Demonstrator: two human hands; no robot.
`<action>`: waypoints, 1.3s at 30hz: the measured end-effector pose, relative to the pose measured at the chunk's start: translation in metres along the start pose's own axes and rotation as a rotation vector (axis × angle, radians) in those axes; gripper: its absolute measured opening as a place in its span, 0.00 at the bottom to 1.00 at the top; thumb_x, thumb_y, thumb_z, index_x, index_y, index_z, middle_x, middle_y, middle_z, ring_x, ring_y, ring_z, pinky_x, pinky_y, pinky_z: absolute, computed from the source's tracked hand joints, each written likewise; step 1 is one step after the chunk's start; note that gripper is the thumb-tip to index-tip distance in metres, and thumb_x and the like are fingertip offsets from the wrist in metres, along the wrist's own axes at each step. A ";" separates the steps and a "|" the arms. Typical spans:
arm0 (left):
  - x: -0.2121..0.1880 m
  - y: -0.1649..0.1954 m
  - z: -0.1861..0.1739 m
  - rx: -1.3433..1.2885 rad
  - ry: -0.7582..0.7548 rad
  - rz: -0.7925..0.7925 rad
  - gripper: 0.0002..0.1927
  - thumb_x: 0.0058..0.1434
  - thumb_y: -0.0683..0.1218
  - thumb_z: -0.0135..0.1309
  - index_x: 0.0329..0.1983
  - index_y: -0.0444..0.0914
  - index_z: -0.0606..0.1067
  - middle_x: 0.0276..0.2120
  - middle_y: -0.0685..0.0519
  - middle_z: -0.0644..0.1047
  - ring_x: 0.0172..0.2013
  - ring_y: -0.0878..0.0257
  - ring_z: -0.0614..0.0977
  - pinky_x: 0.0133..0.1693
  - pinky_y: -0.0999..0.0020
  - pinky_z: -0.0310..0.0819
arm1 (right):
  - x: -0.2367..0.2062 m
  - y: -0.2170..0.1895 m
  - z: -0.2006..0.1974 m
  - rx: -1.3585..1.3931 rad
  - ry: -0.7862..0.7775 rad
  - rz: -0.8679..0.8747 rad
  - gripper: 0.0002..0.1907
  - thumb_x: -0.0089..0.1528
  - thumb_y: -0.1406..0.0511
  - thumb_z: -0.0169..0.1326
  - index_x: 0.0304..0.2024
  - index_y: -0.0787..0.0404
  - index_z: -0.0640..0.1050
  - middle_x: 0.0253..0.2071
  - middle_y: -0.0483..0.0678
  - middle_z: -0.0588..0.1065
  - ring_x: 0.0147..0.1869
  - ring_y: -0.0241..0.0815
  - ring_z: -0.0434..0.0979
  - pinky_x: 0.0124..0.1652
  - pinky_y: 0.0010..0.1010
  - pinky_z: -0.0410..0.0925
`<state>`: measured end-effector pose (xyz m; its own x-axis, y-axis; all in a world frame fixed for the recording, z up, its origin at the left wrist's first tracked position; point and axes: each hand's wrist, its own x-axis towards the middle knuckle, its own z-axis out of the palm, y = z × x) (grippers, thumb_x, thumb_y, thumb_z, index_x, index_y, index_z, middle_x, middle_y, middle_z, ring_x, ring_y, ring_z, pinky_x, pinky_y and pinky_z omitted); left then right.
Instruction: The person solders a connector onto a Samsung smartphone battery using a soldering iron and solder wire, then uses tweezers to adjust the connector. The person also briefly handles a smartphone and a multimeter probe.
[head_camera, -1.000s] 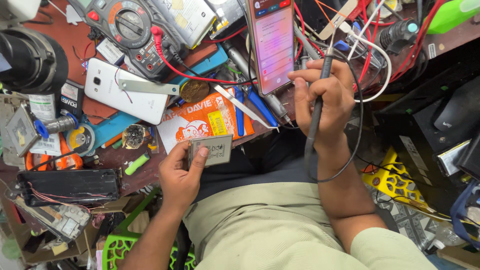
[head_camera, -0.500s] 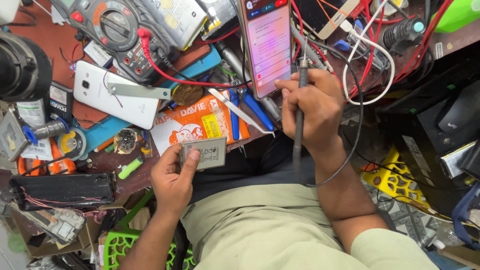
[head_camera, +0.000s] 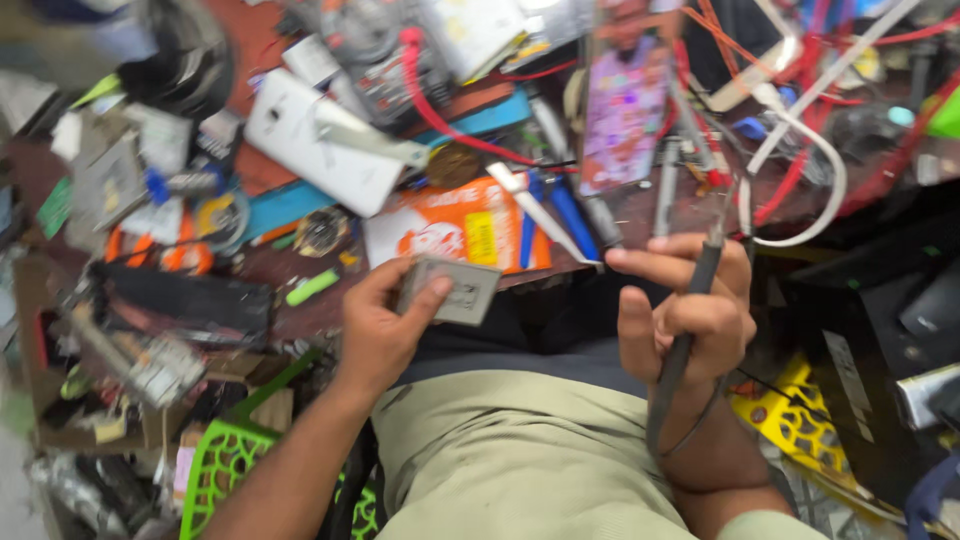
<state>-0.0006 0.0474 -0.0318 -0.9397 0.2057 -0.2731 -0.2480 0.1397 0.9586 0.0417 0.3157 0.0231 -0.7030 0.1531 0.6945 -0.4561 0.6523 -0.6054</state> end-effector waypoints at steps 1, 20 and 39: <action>-0.003 0.003 -0.002 -0.012 -0.003 0.045 0.14 0.63 0.44 0.62 0.48 0.30 0.79 0.38 0.53 0.82 0.37 0.72 0.81 0.40 0.74 0.77 | -0.003 -0.007 0.006 0.052 0.004 -0.019 0.16 0.66 0.67 0.56 0.35 0.57 0.59 0.39 0.56 0.81 0.47 0.53 0.75 0.50 0.40 0.71; -0.033 0.017 -0.023 -0.368 -0.240 -0.006 0.09 0.65 0.44 0.61 0.42 0.35 0.75 0.33 0.58 0.77 0.35 0.74 0.74 0.38 0.75 0.71 | -0.025 -0.015 0.041 -0.007 0.044 -0.070 0.23 0.69 0.52 0.54 0.39 0.60 0.59 0.43 0.58 0.83 0.36 0.44 0.78 0.40 0.30 0.71; -0.026 0.009 -0.011 -0.026 -0.073 0.146 0.11 0.56 0.45 0.62 0.36 0.33 0.78 0.34 0.49 0.81 0.34 0.65 0.82 0.40 0.68 0.76 | 0.014 -0.031 0.071 -0.565 -0.586 -0.176 0.09 0.63 0.74 0.57 0.34 0.61 0.70 0.32 0.52 0.70 0.39 0.53 0.71 0.41 0.45 0.67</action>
<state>0.0186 0.0324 -0.0153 -0.9470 0.2916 -0.1350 -0.1170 0.0784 0.9900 0.0073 0.2448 0.0233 -0.8885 -0.2951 0.3512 -0.3530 0.9288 -0.1125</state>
